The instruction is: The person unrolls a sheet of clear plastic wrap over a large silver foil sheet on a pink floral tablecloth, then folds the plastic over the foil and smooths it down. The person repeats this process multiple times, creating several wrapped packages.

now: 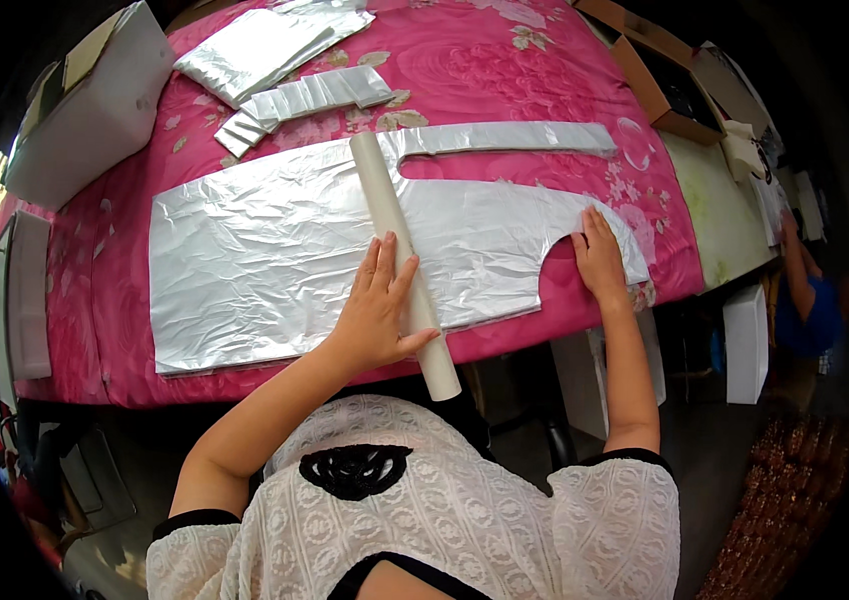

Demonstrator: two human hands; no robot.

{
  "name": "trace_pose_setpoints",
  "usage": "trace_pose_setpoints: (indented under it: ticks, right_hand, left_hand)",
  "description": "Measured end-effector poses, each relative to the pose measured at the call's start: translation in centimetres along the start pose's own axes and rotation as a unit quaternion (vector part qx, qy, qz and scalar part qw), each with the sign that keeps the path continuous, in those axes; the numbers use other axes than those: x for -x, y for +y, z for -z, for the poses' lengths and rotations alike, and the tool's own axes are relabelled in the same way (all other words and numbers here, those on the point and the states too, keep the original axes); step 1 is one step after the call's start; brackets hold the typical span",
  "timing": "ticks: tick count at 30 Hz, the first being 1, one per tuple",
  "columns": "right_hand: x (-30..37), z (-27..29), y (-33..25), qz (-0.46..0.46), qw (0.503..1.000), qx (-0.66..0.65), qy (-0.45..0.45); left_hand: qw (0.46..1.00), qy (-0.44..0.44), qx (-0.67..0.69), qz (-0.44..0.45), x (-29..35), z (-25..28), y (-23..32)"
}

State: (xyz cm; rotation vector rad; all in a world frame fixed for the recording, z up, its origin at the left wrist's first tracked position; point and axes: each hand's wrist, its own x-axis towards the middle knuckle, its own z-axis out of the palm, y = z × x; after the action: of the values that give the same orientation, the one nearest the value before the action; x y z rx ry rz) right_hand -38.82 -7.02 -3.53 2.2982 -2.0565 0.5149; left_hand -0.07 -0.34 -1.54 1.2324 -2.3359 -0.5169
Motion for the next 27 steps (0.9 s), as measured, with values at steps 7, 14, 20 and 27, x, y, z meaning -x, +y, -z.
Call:
trace_pose_setpoints:
  ticks: [7, 14, 20, 27]
  right_hand:
    - [1.6, 1.3, 5.3, -0.114, 0.988, 0.029, 0.098]
    - [0.9, 3.7, 0.3, -0.071, 0.971, 0.042, 0.225]
    - [2.0, 4.3, -16.0, -0.074, 0.927, -0.358, 0.087]
    - [6.8, 5.8, -27.4, 0.157, 0.841, -0.504, -0.118]
  left_hand:
    - [0.998, -0.041, -0.054, 0.006, 0.0, 0.1, 2.5]
    - [0.999, -0.032, -0.037, -0.005, 0.1, 0.0, 2.3]
    - [0.949, 0.026, 0.307, 0.073, -0.2, 1.5, 3.4]
    - [0.722, -0.103, 0.602, 0.324, 1.5, 6.8, -2.6]
